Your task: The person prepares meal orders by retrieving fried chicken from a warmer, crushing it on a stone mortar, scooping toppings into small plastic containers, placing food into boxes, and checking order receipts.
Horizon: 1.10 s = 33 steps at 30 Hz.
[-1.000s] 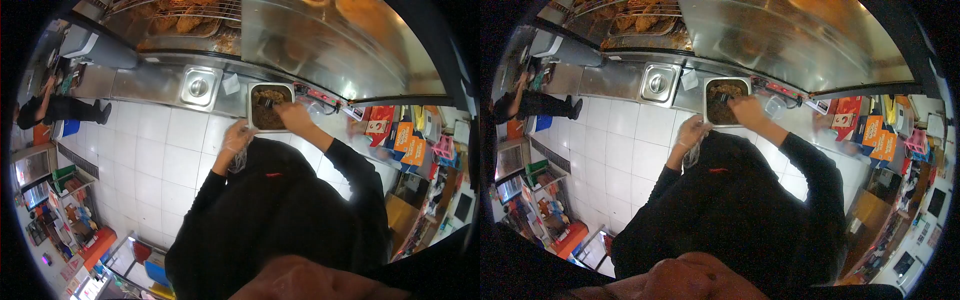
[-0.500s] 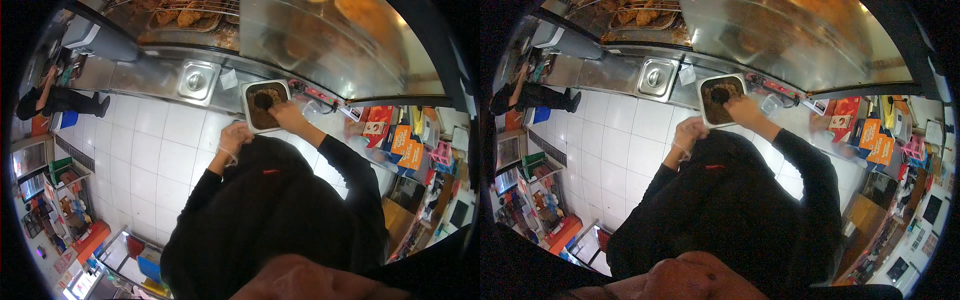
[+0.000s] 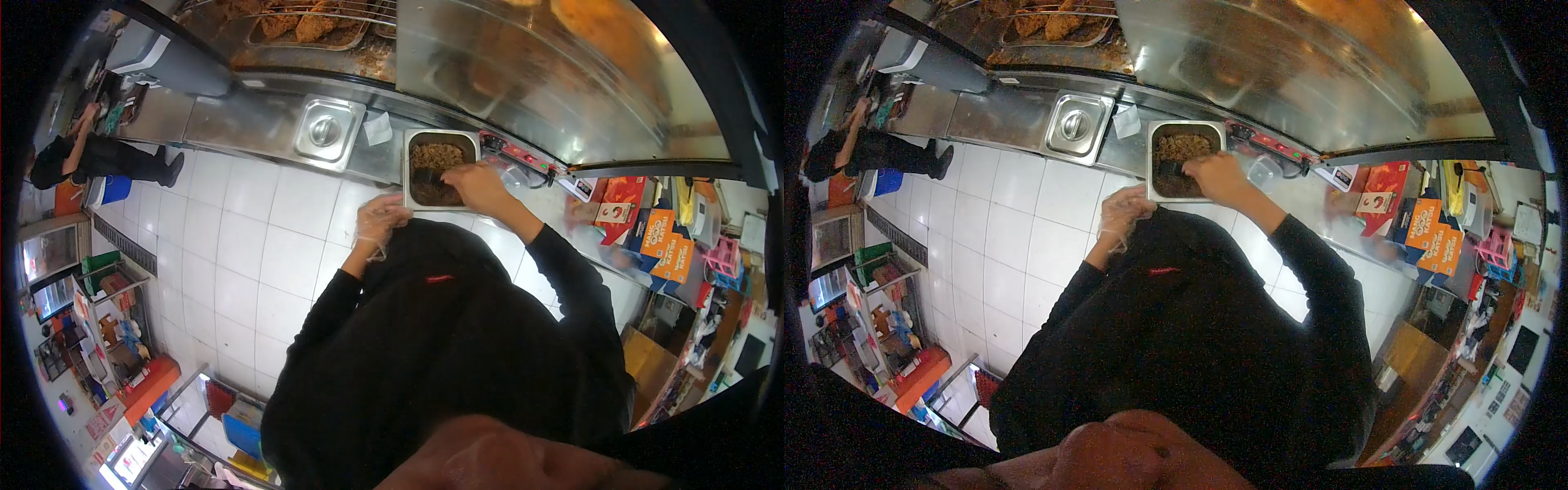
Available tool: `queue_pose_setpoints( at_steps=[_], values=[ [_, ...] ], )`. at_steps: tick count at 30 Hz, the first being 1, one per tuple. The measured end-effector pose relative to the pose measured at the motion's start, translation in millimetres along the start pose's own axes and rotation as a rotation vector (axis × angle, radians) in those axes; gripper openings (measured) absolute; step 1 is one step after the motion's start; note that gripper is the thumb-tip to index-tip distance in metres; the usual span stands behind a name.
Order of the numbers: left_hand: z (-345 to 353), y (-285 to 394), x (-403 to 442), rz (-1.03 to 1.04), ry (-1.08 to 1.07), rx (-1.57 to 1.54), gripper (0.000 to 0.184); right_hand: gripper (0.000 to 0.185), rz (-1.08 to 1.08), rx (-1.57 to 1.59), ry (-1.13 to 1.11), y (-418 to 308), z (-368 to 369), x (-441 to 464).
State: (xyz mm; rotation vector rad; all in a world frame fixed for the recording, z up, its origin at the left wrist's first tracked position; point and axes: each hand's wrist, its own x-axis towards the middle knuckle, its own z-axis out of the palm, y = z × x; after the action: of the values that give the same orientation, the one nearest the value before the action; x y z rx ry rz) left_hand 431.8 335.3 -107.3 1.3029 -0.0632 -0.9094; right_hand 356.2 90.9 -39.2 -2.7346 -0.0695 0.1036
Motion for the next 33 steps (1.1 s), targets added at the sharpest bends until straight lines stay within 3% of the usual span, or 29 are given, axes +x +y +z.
queue_pose_setpoints(
  at_steps=[3, 6, 9, 10, 13, 14, 17, 18, 21, 25, 29, 32, 33],
  values=[
    [-3, -5, 4, 0.093, -0.043, 0.043, 0.033, 0.020, -0.069, -0.170, 0.020, -2, 18, -4],
    [-8, -14, 10, 0.120, -0.096, -0.058, 0.032, 0.020, 0.036, 0.046, -0.123, -12, 25, -10],
    [-12, -18, 12, 0.167, -0.123, -0.055, 0.034, 0.020, 0.219, 0.499, 0.020, 2, 13, -11],
    [-12, -18, 13, 0.157, -0.124, -0.045, 0.035, 0.021, 0.212, 0.258, 0.056, 1, 8, -12],
    [-12, -16, 15, 0.137, -0.130, -0.008, 0.033, 0.022, 0.070, -0.003, 0.104, 1, 41, -16],
    [-12, -15, 16, 0.134, -0.130, 0.008, 0.030, 0.023, 0.124, -0.002, -0.058, -5, 46, -16],
    [-14, -19, 18, 0.153, -0.135, 0.011, 0.027, 0.022, 0.144, 0.365, 0.130, -11, 39, -15],
    [-15, -21, 18, 0.163, -0.138, 0.005, 0.027, 0.020, 0.282, 0.581, 0.087, -8, 26, -13],
    [-16, -22, 18, 0.142, -0.128, -0.018, 0.027, 0.020, 0.444, 0.625, 0.128, -2, 17, -12],
    [-14, -19, 20, 0.153, -0.135, 0.001, 0.027, 0.021, 0.253, 0.064, 0.076, -34, 29, -15],
    [-18, -28, 22, 0.187, -0.138, -0.004, 0.027, 0.024, 0.446, 0.689, 0.067, -17, 35, -13],
    [-13, -18, 16, 0.175, -0.125, 0.001, 0.028, 0.027, 0.622, 0.949, -0.022, -5, 28, -16],
    [-11, -15, 15, 0.165, -0.117, 0.013, 0.028, 0.026, 0.571, 0.774, 0.008, -7, 27, -18]
  ],
)
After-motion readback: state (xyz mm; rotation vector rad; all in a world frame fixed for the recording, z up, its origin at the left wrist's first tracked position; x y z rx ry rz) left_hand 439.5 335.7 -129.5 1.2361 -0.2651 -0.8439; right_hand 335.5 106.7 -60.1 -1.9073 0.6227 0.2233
